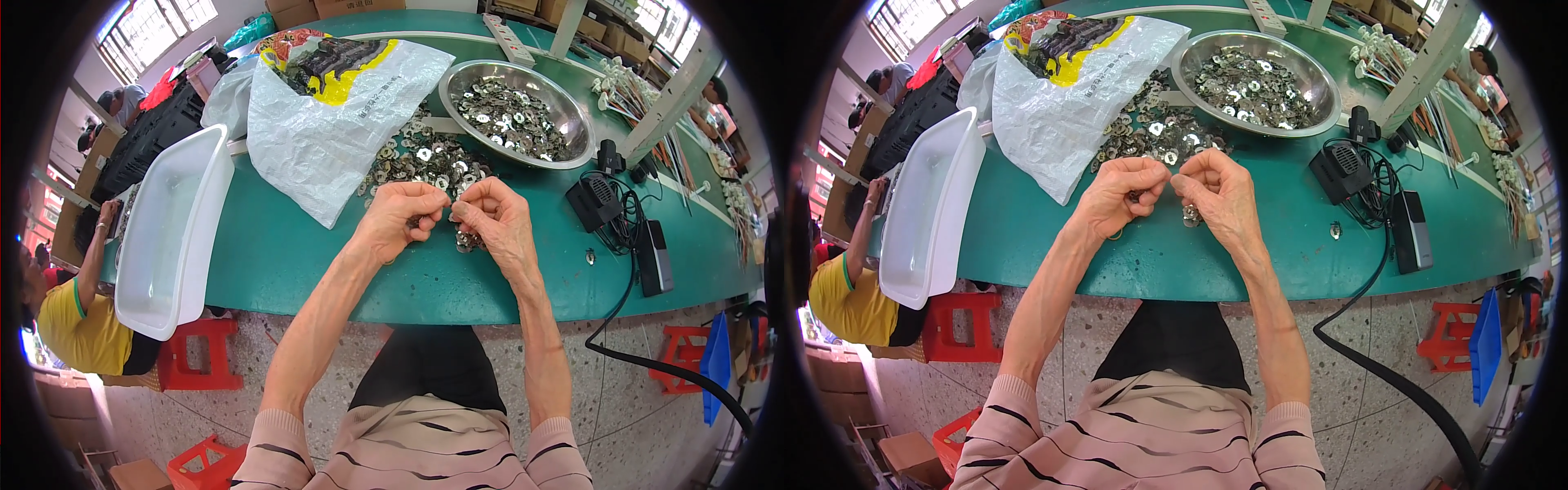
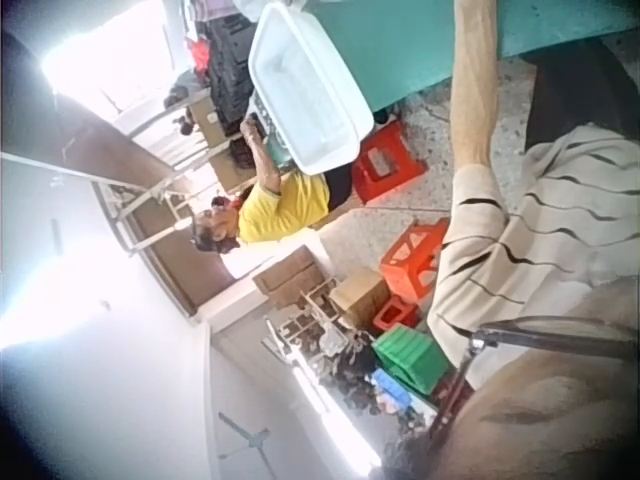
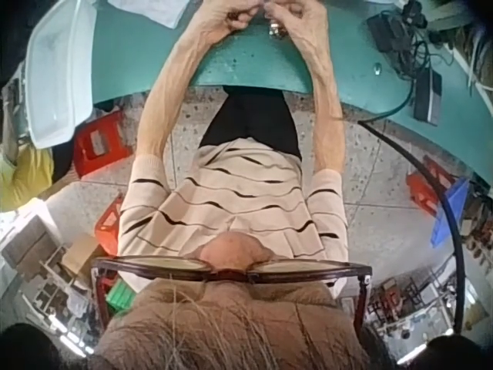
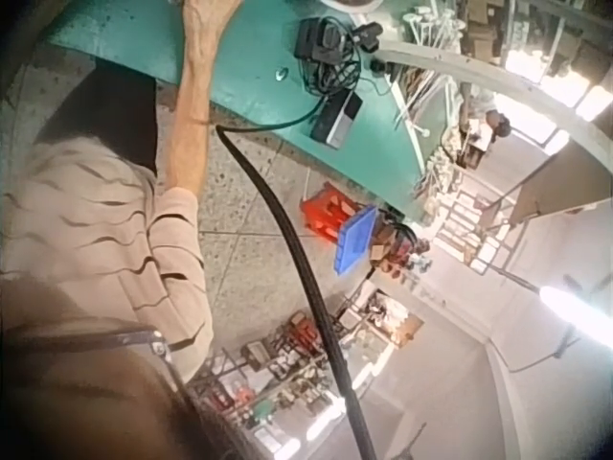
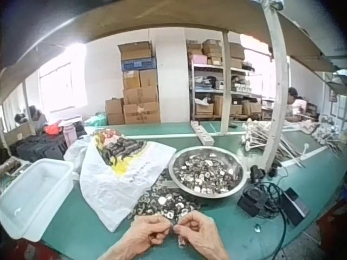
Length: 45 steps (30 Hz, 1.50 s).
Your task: The person assembles or sorts small metal rings and plastic pieces by hand, moving them from a plastic bag into a metal tray.
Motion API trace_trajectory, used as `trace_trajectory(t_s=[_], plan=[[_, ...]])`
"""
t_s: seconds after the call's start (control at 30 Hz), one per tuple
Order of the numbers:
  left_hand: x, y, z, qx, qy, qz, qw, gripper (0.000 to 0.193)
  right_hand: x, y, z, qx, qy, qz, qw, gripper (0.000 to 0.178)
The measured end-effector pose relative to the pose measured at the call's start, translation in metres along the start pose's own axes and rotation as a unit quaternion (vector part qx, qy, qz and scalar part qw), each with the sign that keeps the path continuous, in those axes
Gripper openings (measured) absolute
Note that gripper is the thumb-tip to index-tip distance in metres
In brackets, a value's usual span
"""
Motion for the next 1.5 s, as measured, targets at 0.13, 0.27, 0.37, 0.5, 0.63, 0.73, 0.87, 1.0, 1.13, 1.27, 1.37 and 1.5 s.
trace_trajectory(t_s=[0.13,0.27,0.37,0.5,0.63,0.73,0.87,1.0,1.13,1.27,1.37,1.5], plan=[[0.0011,0.0007,0.0007,0.008,0.027,-0.025,0.999,0.012,0.0017,0.0003,0.0007,-0.017,-0.003,0.005,1.0,0.011],[-0.0019,-0.0002,0.0,0.012,0.04,-0.015,0.999,0.011,0.0021,0.0005,0.0008,-0.02,-0.007,-0.046,0.999,0.013],[0.002,0.0019,0.001,0.011,0.026,-0.019,0.999,0.011,-0.0003,0.0005,-0.0005,-0.025,0.004,-0.057,0.998,0.013],[0.0041,0.0031,0.0038,0.027,0.01,-0.017,0.999,0.01,-0.0002,0.0023,0.0,0.005,-0.003,-0.074,0.997,0.011],[0.0047,0.0017,0.0024,0.042,0.0,-0.051,0.998,0.01,-0.0003,0.0008,0.0007,0.014,-0.009,-0.083,0.996,0.011],[0.0059,0.0024,0.0031,0.049,0.003,-0.071,0.996,0.009,-0.0003,-0.0008,0.0009,0.028,0.001,-0.076,0.997,0.011],[0.0041,0.0004,0.0028,0.068,0.006,-0.089,0.994,0.008,0.0029,-0.0017,0.0019,0.026,0.003,-0.059,0.998,0.012],[0.0042,0.001,0.0034,0.076,-0.001,-0.091,0.993,0.006,0.005,0.0013,0.0013,-0.032,0.015,0.001,0.999,0.016],[0.0061,0.002,0.0039,0.076,-0.003,-0.099,0.992,0.006,0.0035,0.0018,0.0013,-0.047,-0.002,0.019,0.999,0.016],[0.0044,0.0038,0.0044,0.044,-0.006,-0.093,0.995,0.006,0.0055,0.0015,0.0018,-0.047,-0.002,0.018,0.999,0.014],[0.001,0.0031,0.0026,0.014,-0.024,-0.061,0.998,0.006,0.0053,0.0019,0.0024,-0.053,0.0,0.033,0.998,0.015],[-0.0016,0.0028,0.0009,-0.016,-0.044,-0.021,0.999,0.006,0.0041,0.001,0.0023,-0.049,-0.007,0.047,0.998,0.015]])
Point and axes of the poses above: each hand's wrist, its own z-axis away from the middle knuckle, its own x-axis out of the palm, y = z × x, the point moved 1 cm from there along -z, towards the middle knuckle, and after that the axes turned 9 degrees about -z, right-handed, at the moved point
